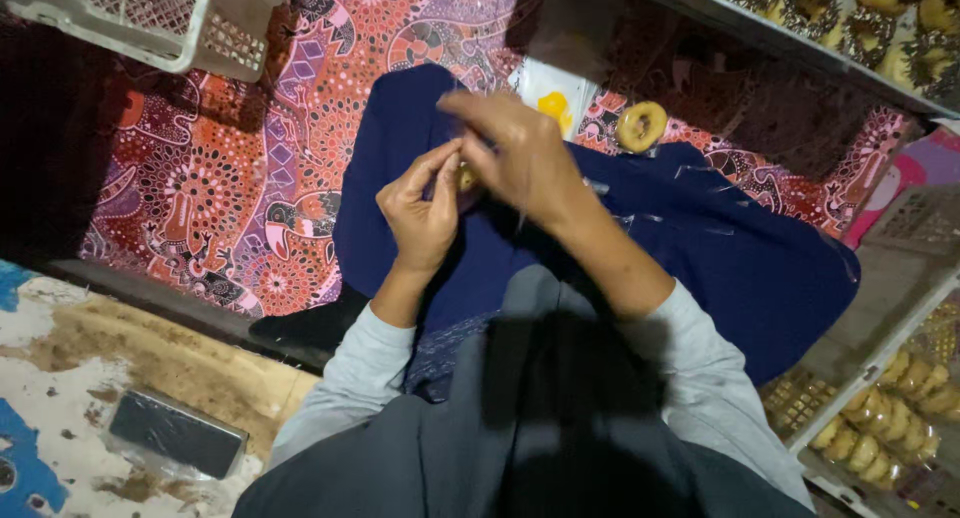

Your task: The person sits on the floor and individually places donuts from a metal tray into clear plastic bags. They seal each bag and place it into a white plastic basket. The process is repeated for multiple donuts.

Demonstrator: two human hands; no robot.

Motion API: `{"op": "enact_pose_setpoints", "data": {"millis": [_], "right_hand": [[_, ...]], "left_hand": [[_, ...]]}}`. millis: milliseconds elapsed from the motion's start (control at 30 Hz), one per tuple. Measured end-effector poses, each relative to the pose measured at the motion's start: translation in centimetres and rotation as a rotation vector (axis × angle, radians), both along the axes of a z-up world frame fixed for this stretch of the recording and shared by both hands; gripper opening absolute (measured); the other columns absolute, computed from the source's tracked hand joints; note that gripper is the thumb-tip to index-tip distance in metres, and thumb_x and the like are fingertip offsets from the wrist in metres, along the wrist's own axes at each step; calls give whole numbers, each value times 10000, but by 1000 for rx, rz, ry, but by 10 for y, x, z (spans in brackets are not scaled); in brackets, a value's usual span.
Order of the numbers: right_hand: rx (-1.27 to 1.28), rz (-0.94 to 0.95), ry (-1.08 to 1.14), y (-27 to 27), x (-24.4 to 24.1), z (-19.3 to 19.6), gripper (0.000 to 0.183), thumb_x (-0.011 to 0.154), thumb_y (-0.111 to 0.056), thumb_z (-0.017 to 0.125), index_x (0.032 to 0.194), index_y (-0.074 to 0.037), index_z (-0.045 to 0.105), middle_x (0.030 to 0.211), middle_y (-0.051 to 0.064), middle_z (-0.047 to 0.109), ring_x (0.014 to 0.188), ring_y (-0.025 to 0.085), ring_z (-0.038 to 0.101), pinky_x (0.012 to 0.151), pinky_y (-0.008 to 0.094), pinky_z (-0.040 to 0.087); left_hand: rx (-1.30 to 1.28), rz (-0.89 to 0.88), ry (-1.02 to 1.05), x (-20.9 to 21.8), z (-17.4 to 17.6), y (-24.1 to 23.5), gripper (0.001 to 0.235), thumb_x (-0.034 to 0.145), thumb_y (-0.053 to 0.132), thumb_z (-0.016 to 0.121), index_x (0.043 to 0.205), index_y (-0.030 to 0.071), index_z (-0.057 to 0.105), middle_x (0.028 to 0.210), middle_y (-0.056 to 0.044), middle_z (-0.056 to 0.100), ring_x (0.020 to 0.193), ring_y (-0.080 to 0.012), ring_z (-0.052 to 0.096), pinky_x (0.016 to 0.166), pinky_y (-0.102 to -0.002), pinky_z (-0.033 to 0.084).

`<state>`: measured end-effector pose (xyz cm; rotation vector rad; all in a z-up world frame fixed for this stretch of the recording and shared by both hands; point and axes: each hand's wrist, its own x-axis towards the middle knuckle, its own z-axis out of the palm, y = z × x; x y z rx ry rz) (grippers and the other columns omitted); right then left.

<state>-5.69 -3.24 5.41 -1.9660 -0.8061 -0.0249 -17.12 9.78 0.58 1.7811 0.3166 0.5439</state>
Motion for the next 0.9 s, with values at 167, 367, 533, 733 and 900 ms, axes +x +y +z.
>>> {"op": "enact_pose_setpoints", "data": {"millis": [167, 367, 533, 733, 900], "right_hand": [[-454, -215, 444, -25, 18, -6, 243, 1010, -98, 694, 1250, -72, 728, 1040, 162, 776, 900, 204, 748, 813, 336, 558], [380, 117, 916, -16, -60, -101, 465, 1036, -161, 664, 1456, -34, 510, 1257, 113, 654, 1179, 186, 627, 1037, 338, 510], [297, 178, 940, 4, -40, -120, 317, 1050, -202, 590, 1305, -25, 656, 1166, 16, 734, 1100, 112, 655, 990, 285, 520], [180, -110, 376, 5, -39, -72, 156, 1047, -143, 659, 1032, -29, 765, 860, 79, 665, 808, 168, 625, 745, 308, 500], [252, -179, 235, 11, -44, -61, 133, 1006, -81, 690, 923, 18, 661, 874, 93, 596, 793, 197, 595, 728, 318, 476]], "left_hand": [[-338, 199, -127, 18, 23, -8, 186, 1078, 40, 619, 1199, -52, 726, 1140, -140, 757, 1037, -177, 722, 959, -304, 589], [-84, 115, -177, -2, 12, -16, 348, 1033, 138, 626, 1299, -78, 566, 1431, -201, 480, 1279, -250, 532, 1047, -329, 469], [-982, 170, 182, -3, -40, 39, 487, 1043, 368, 496, 1194, -37, 719, 1215, -173, 725, 1100, -230, 691, 912, -335, 548], [-458, 109, 70, -15, -69, 45, 178, 1094, 114, 654, 1127, -45, 726, 1064, -106, 727, 942, -141, 666, 899, -274, 543], [-376, 215, -107, -17, -37, 26, 166, 1076, 141, 618, 938, 51, 592, 884, 3, 549, 676, -46, 485, 594, -197, 406]]}}
